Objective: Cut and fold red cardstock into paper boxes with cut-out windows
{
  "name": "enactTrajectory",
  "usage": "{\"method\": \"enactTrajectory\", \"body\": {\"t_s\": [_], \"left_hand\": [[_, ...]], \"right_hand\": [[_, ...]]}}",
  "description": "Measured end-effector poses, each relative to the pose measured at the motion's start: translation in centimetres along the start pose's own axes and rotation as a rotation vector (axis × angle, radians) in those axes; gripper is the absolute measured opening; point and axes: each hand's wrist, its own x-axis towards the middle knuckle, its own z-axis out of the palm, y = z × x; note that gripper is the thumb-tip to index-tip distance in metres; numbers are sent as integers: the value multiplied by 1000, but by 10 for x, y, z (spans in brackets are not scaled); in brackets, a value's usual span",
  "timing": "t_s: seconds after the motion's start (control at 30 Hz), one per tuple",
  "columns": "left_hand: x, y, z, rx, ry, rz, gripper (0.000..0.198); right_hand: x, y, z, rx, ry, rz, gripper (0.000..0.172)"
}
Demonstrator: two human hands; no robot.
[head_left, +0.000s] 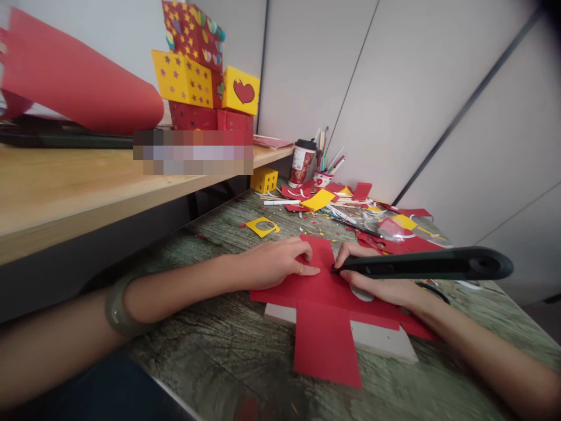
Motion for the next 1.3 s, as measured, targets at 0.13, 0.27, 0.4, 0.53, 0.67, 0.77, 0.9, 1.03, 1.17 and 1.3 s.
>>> {"method": "enactTrajectory", "body": {"t_s": [0.13, 0.27, 0.4, 0.53, 0.67, 0.77, 0.9, 1.03, 1.17, 1.3], "left_hand": [[0, 2, -3, -5, -10, 7, 34], [-1, 4, -3, 14, -21, 16, 33], [-3, 3, -3, 118, -15, 107, 28], [9, 2, -9, 200, -39, 198, 34], [42, 2, -15, 157, -43, 226, 34], [65, -4, -15, 112, -127, 242, 29], [73, -16, -15, 82, -198, 248, 22], [73, -19, -14, 82, -158, 256, 35], [84, -14, -11, 81, -227, 264, 28], [89, -11, -13, 89, -202, 177, 29]], "right_hand": [[-1, 1, 0, 5, -2, 7, 11], [-2, 1, 0, 12, -2, 10, 13], [-2, -1, 0, 26, 6, 12, 13], [-1, -1, 0, 47, -3, 18, 12], [-2, -2, -1, 61, -26, 29, 11], [-2, -5, -3, 65, -34, 31, 11], [1, -10, -4, 68, -38, 33, 13], [3, -13, -4, 77, -32, 54, 15], [4, -12, -4, 89, -32, 55, 14], [4, -13, -4, 114, -17, 60, 13]]}}
